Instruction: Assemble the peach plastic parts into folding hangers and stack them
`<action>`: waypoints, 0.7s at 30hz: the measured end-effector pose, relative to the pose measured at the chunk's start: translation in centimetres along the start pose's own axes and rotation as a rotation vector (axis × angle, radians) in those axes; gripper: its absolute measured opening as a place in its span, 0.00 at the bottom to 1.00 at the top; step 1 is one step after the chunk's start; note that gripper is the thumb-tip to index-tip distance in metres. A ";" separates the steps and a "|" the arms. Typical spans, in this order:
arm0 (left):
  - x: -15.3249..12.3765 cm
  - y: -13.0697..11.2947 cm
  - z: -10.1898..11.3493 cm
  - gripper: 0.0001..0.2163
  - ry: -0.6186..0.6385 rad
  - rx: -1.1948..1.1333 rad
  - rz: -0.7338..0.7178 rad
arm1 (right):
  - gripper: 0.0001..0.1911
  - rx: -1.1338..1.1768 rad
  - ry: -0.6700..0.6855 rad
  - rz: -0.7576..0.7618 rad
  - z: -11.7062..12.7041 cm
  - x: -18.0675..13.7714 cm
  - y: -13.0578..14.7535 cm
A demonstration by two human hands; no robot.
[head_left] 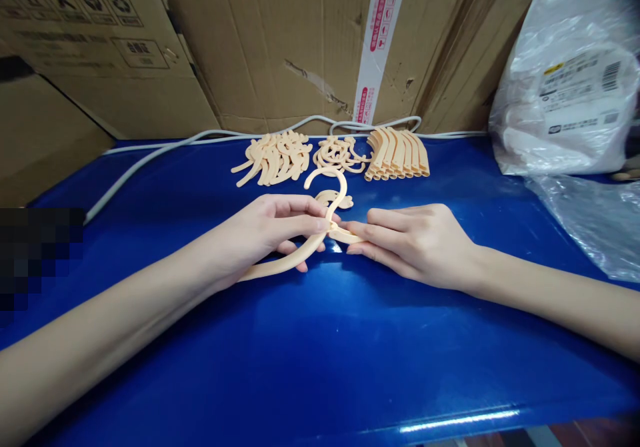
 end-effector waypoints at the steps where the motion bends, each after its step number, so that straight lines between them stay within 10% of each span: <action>1: 0.0 0.0 0.0 0.04 0.002 0.001 -0.005 | 0.19 0.010 0.004 0.000 -0.1 0.0 0.0; 21: -0.1 -0.3 0.2 0.07 -0.052 0.091 -0.053 | 0.24 0.071 0.097 -0.018 -1.1 -0.3 -0.1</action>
Point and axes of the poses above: each hand's wrist, its own x-axis towards the middle knuckle, its own z-axis out of the back of the hand, y = z × x, the point moved 9 cm from there along x, towards the middle knuckle, and after that the axes turned 13 degrees about -x, right-handed, at the moved point
